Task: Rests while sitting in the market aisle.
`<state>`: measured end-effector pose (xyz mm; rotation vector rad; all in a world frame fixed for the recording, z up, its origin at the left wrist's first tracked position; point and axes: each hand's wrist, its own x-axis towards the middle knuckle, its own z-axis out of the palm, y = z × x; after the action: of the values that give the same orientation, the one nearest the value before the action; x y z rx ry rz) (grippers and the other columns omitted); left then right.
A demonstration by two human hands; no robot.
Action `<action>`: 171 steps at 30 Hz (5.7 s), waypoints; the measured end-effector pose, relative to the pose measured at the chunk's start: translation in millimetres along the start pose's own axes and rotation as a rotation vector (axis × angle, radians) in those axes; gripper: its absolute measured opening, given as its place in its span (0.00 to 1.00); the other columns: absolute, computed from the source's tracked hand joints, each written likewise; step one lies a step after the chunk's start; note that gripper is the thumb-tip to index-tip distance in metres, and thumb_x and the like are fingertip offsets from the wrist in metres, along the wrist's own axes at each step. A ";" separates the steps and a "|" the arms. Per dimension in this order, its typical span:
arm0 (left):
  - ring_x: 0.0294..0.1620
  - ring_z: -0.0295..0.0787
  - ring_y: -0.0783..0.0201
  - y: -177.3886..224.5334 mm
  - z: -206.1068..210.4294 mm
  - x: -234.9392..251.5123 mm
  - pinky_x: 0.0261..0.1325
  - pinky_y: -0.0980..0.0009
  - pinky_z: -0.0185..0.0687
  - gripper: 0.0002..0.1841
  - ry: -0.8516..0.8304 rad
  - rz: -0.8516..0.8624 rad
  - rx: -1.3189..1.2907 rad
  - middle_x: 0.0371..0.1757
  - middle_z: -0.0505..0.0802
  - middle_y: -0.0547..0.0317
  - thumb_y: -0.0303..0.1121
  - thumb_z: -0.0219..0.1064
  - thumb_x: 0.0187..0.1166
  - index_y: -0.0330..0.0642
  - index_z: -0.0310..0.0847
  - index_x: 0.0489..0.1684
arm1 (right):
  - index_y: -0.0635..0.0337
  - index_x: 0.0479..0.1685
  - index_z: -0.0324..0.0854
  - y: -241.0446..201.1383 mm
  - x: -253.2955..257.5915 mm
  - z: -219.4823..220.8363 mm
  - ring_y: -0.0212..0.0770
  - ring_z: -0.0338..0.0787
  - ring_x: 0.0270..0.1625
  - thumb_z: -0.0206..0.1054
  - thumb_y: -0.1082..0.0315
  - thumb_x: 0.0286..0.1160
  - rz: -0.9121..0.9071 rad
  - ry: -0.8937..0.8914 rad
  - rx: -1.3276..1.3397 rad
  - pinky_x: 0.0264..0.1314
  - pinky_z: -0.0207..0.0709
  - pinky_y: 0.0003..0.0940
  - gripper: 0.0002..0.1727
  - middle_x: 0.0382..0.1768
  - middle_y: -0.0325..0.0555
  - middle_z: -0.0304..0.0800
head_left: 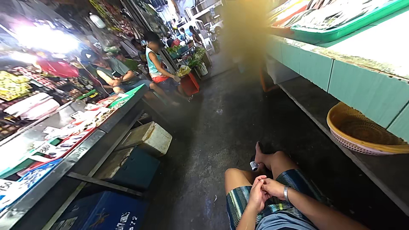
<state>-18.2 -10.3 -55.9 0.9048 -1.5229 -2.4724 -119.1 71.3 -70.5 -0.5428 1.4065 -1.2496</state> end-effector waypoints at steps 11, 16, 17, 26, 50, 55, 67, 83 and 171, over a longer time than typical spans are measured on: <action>0.47 0.92 0.49 -1.6 -2.4 2.2 0.52 0.53 0.89 0.20 -0.006 -0.013 -0.010 0.52 0.91 0.42 0.42 0.43 0.96 0.45 0.69 0.78 | 0.63 0.62 0.80 0.6 0.7 -0.8 0.40 0.93 0.39 0.56 0.63 0.91 0.020 -0.008 0.021 0.47 0.89 0.40 0.15 0.39 0.49 0.92; 0.47 0.92 0.49 -1.7 -3.3 2.9 0.53 0.53 0.89 0.20 -0.023 -0.014 -0.008 0.52 0.91 0.41 0.42 0.43 0.96 0.45 0.68 0.78 | 0.63 0.61 0.81 0.3 -0.2 -1.7 0.40 0.94 0.38 0.55 0.63 0.91 0.017 -0.011 0.015 0.46 0.89 0.40 0.15 0.39 0.49 0.93; 0.47 0.92 0.49 -1.6 -3.1 3.4 0.52 0.53 0.89 0.20 -0.024 -0.016 -0.002 0.52 0.91 0.41 0.42 0.43 0.96 0.45 0.68 0.78 | 0.63 0.60 0.81 -0.3 -1.0 -1.9 0.40 0.94 0.38 0.56 0.63 0.91 0.016 -0.005 0.012 0.46 0.89 0.40 0.15 0.38 0.50 0.93; 0.46 0.92 0.49 -1.9 -3.7 4.1 0.53 0.53 0.89 0.20 -0.024 -0.019 -0.001 0.51 0.91 0.42 0.42 0.43 0.96 0.45 0.68 0.78 | 0.63 0.61 0.81 -0.4 -0.9 -2.4 0.40 0.94 0.39 0.56 0.63 0.91 0.010 -0.015 0.024 0.47 0.88 0.41 0.15 0.39 0.49 0.92; 0.46 0.92 0.50 -2.4 -3.1 2.7 0.51 0.54 0.89 0.21 -0.031 -0.019 0.012 0.51 0.91 0.43 0.43 0.43 0.96 0.46 0.69 0.78 | 0.63 0.62 0.80 1.0 -1.4 -2.5 0.41 0.93 0.39 0.55 0.62 0.92 0.013 -0.005 0.004 0.47 0.88 0.41 0.15 0.40 0.50 0.92; 0.46 0.92 0.50 -1.6 -2.6 1.8 0.52 0.54 0.89 0.20 -0.012 -0.005 -0.029 0.51 0.91 0.42 0.42 0.43 0.96 0.45 0.69 0.77 | 0.63 0.61 0.80 0.3 0.7 -0.3 0.41 0.94 0.40 0.55 0.64 0.91 0.006 -0.008 0.021 0.47 0.89 0.41 0.15 0.40 0.50 0.92; 0.47 0.91 0.50 -1.3 -2.2 1.1 0.52 0.54 0.89 0.21 -0.021 -0.004 -0.012 0.52 0.90 0.42 0.42 0.43 0.96 0.45 0.69 0.78 | 0.62 0.60 0.81 -0.3 -0.3 -0.9 0.40 0.94 0.38 0.56 0.62 0.91 0.013 -0.010 0.025 0.46 0.89 0.40 0.15 0.38 0.49 0.92; 0.45 0.92 0.50 -1.3 -3.5 2.2 0.51 0.54 0.89 0.21 -0.023 -0.023 0.003 0.51 0.91 0.42 0.42 0.43 0.96 0.45 0.69 0.78 | 0.63 0.60 0.81 1.2 -0.3 -1.5 0.40 0.94 0.38 0.56 0.62 0.92 0.015 -0.016 0.030 0.46 0.89 0.40 0.15 0.38 0.49 0.92; 0.18 0.79 0.64 2.9 -12.4 -17.3 0.33 0.62 0.86 0.19 -0.214 -0.121 0.006 0.17 0.79 0.63 0.44 0.47 0.94 0.47 0.84 0.61 | 0.55 0.60 0.83 -0.8 -18.2 1.4 0.34 0.86 0.28 0.61 0.59 0.85 -0.002 -0.078 -0.025 0.35 0.83 0.35 0.14 0.28 0.40 0.86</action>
<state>2.0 -14.9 -50.0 0.7766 -1.5821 -2.7293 -113.1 86.2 -61.9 -0.6037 1.3582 -1.2014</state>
